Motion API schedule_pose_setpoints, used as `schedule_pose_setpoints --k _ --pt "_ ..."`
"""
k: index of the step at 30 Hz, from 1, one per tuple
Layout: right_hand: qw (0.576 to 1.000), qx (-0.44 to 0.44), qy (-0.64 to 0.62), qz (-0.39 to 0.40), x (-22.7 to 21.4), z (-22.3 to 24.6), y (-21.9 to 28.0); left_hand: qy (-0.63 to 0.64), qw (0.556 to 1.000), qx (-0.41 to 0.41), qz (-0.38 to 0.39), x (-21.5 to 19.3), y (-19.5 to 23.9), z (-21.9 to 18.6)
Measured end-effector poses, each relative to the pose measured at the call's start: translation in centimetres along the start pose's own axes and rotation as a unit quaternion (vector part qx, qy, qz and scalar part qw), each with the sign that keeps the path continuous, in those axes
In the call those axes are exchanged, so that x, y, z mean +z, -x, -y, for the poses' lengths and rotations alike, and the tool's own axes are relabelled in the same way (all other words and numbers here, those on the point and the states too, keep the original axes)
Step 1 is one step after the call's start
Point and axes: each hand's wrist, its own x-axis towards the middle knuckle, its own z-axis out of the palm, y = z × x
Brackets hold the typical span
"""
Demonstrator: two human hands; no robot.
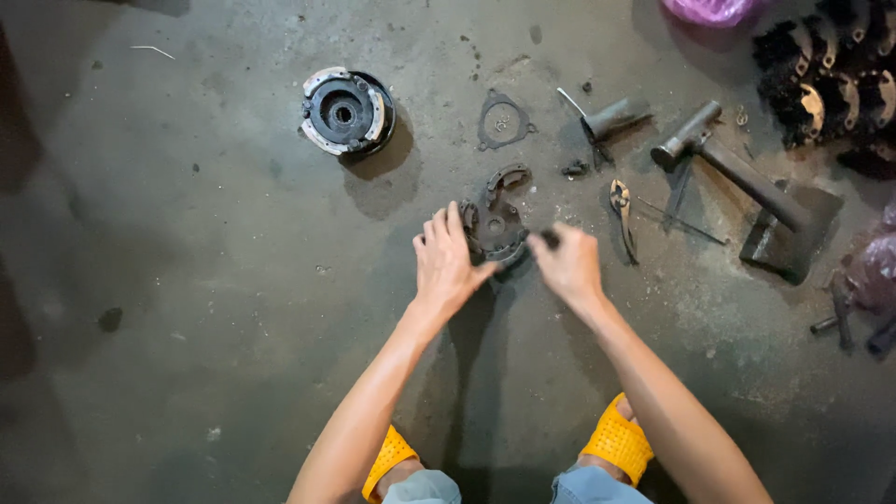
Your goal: The person sits on the workshop floor and assembles a motorcycle clutch assembly. They fit clutch plates into the clutch hub by hand, use pliers to seat a circlip, and use a screwdriver on the assembly, with a hammer and other parts laid out on the floor nearby.
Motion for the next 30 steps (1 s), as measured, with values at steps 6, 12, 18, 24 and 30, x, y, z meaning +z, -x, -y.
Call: schedule_pose_setpoints --k 6,12,18,24,30 --pt "0.941 -0.295 0.166 -0.001 -1.3 2.3 -7.9 -0.127 0.992 0.013 -0.002 1.8 0.1 -1.1" --pt "0.980 -0.132 0.133 0.063 -0.4 -0.9 -7.5 -0.119 0.992 0.027 -0.015 1.8 0.0 0.3" --pt "0.990 -0.106 0.090 0.034 -0.6 -0.8 -6.9 -0.125 0.991 0.051 -0.007 1.2 0.2 0.3" --pt "0.980 -0.157 0.116 0.043 -0.7 -0.6 -6.8 -0.109 0.990 0.087 -0.027 1.9 -0.1 1.6" --pt "0.982 -0.159 0.099 -0.020 1.5 -2.8 -5.5 -0.079 0.984 0.142 -0.072 2.4 -1.0 2.0"
